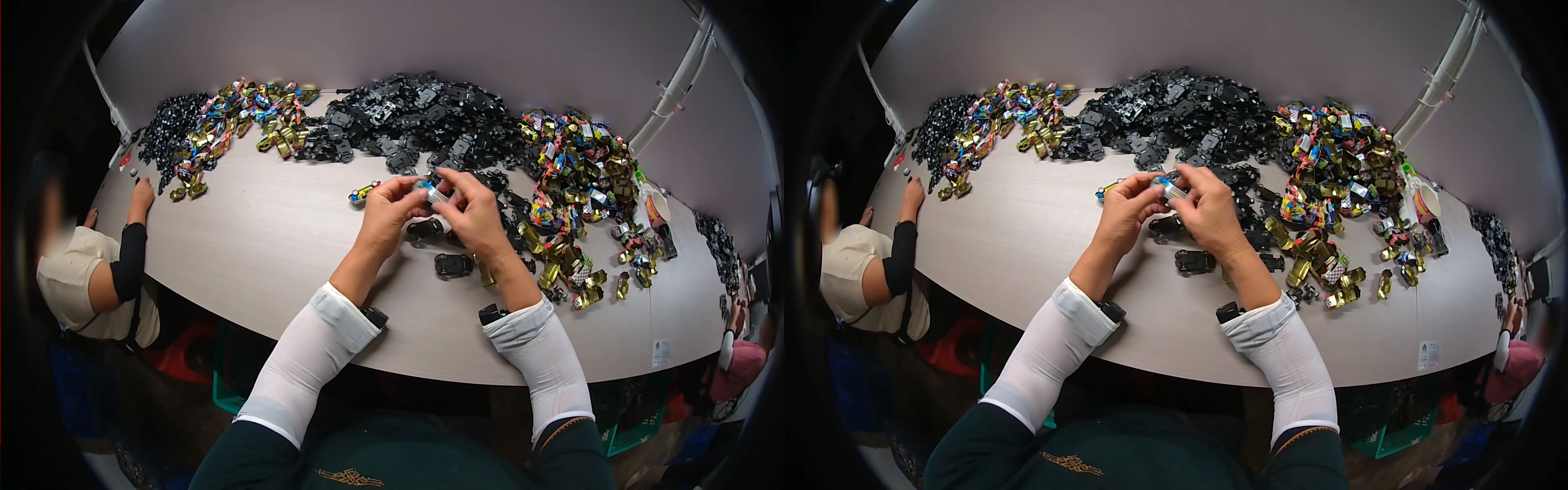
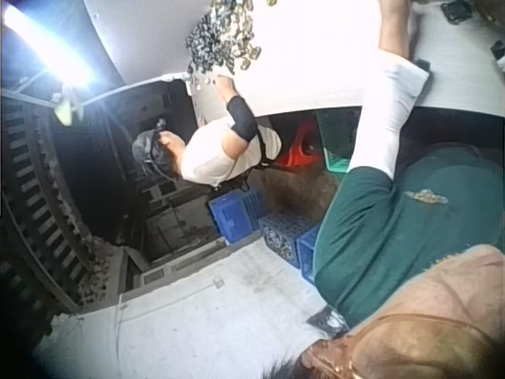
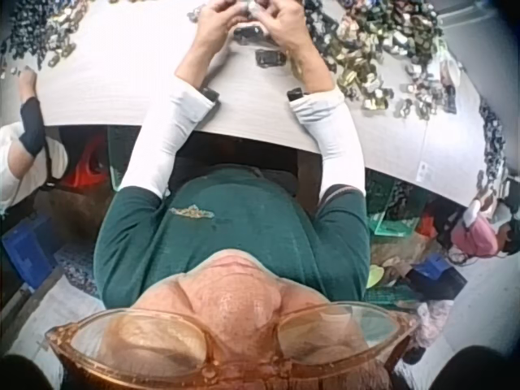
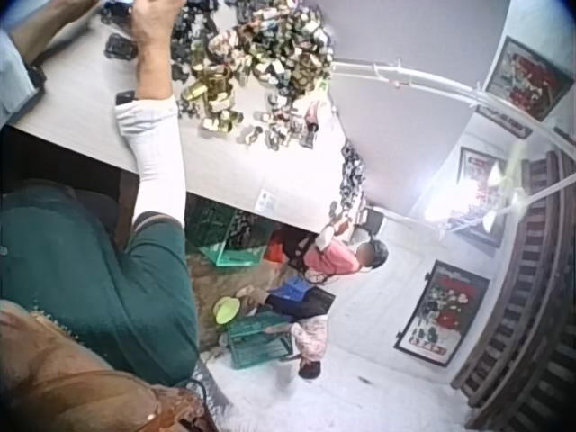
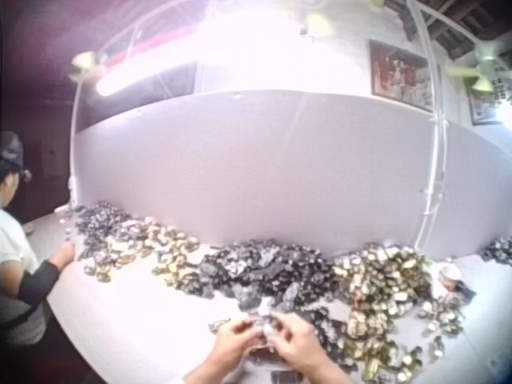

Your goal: The person picks up a toy car body and a chassis, fits them together by hand, and presses them to secure the assembly. They repeat this process, handling one chassis and one body at a time, and place the completed toy cars on the table.

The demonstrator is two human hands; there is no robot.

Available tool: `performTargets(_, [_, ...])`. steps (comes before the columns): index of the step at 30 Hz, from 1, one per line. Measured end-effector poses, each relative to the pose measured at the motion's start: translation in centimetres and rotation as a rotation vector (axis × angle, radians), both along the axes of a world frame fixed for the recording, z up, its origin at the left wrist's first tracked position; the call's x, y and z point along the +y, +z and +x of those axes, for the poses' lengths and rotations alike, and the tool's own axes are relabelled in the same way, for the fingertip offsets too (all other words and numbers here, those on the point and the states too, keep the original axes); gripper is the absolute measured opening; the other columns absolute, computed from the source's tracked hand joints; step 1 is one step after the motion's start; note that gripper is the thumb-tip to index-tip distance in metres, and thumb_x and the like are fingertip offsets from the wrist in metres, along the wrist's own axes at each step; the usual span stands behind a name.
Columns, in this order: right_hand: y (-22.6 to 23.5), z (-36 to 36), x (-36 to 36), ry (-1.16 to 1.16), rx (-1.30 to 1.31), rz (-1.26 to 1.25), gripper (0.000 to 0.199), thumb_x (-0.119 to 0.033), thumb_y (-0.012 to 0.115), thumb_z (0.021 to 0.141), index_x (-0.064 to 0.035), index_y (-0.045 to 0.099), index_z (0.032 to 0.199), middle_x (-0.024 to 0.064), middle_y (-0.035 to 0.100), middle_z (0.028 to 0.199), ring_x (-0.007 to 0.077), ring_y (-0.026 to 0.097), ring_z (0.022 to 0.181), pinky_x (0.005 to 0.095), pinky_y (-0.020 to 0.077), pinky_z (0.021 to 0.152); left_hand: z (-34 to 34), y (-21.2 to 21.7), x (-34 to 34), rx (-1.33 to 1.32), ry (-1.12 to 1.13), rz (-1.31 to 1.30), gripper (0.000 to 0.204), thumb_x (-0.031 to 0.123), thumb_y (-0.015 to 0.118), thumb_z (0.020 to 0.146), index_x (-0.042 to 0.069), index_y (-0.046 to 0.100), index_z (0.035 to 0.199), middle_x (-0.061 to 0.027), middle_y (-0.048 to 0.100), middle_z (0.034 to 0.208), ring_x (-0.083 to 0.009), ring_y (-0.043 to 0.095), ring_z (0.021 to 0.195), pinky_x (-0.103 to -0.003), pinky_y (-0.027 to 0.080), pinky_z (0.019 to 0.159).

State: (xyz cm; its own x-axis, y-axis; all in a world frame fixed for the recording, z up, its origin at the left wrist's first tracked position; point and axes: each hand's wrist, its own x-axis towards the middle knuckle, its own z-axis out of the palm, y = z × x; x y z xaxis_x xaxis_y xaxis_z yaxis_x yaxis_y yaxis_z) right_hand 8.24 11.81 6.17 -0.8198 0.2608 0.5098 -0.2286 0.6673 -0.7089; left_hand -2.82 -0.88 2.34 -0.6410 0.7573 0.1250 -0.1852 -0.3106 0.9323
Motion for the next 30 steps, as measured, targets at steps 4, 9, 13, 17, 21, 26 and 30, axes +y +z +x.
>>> performTargets(4, [-0.8, -0.3, 2.3, -0.009, -0.103, -0.879, 0.017, 0.001, 0.052, 0.086, 0.0057, 0.06, 0.099, 0.011, 0.062, 0.089, 0.0106, 0.056, 0.06, 0.0226, 0.0474, 0.052, -0.8, 0.3, 0.0, -0.273, 0.025, 0.142, 0.029, 0.007, 0.059, 0.09, -0.003, 0.055, 0.117, -0.0128, 0.063, 0.104, -0.0191, 0.064, 0.092, -0.031, 0.056, 0.08])
performTargets(9, [0.4, 0.6, 1.8, 0.054, -0.248, -1.009, 0.018, -0.012, 0.06, 0.09, 0.0054, 0.062, 0.096, 0.0041, 0.062, 0.073, 0.0067, 0.052, 0.057, 0.0208, 0.0449, 0.051, -0.4, 0.2, -0.2, -0.281, 0.006, 0.134, 0.027, 0.008, 0.06, 0.09, -0.001, 0.052, 0.115, -0.0117, 0.061, 0.108, -0.0198, 0.064, 0.094, -0.034, 0.057, 0.083])
performTargets(13, [0.4, 0.5, 0.8, 0.038, -0.173, -0.715, 0.018, -0.012, 0.07, 0.083, 0.0034, 0.067, 0.091, -0.001, 0.063, 0.071, 0.0013, 0.048, 0.059, 0.0183, 0.0353, 0.05, -0.3, -0.3, 0.2, -0.215, -0.038, 0.189, 0.024, 0.007, 0.06, 0.09, 0.0, 0.053, 0.113, -0.0104, 0.062, 0.106, -0.0188, 0.063, 0.095, -0.033, 0.056, 0.085])
performTargets(17, [-0.6, 0.0, 0.6, -0.011, 0.025, -0.38, 0.012, -0.009, 0.068, 0.081, 0.0022, 0.067, 0.085, 0.003, 0.063, 0.069, 0.0083, 0.053, 0.058, 0.0255, 0.0399, 0.052, -0.1, -0.3, 0.1, -0.183, -0.136, 0.193, 0.024, 0.008, 0.059, 0.09, 0.002, 0.053, 0.113, -0.0101, 0.061, 0.108, -0.0187, 0.061, 0.1, -0.032, 0.052, 0.092])
performTargets(21, [0.2, 0.1, -0.1, -0.082, 0.121, 0.063, 0.014, -0.01, 0.067, 0.077, 0.0, 0.066, 0.086, 0.0141, 0.059, 0.069, 0.03, 0.057, 0.062, 0.0376, 0.044, 0.056, -0.2, 0.0, -0.2, -0.187, -0.132, 0.164, 0.025, 0.01, 0.06, 0.091, 0.004, 0.053, 0.114, -0.0073, 0.061, 0.106, -0.0148, 0.061, 0.097, -0.031, 0.052, 0.089])
performTargets(26, [0.7, 0.2, -0.9, -0.061, 0.008, 0.099, 0.023, -0.006, 0.063, 0.079, -0.0005, 0.063, 0.101, 0.0138, 0.059, 0.076, 0.0289, 0.058, 0.067, 0.037, 0.0453, 0.061, -0.3, -0.8, -0.1, -0.469, -0.189, 0.192, 0.04, 0.011, 0.061, 0.09, 0.005, 0.042, 0.124, -0.0111, 0.059, 0.11, -0.0204, 0.061, 0.099, -0.034, 0.052, 0.091])
performTargets(30, [-0.9, -0.7, 0.3, -0.003, -0.031, -0.037, 0.032, -0.003, 0.055, 0.083, 0.0018, 0.057, 0.115, 0.016, 0.058, 0.082, 0.0297, 0.06, 0.075, 0.0357, 0.0479, 0.069, -0.2, 0.3, -0.3, -0.442, -0.083, 0.185, 0.059, 0.007, 0.06, 0.09, 0.003, 0.021, 0.134, -0.0175, 0.057, 0.11, -0.0306, 0.063, 0.098, -0.042, 0.056, 0.084])
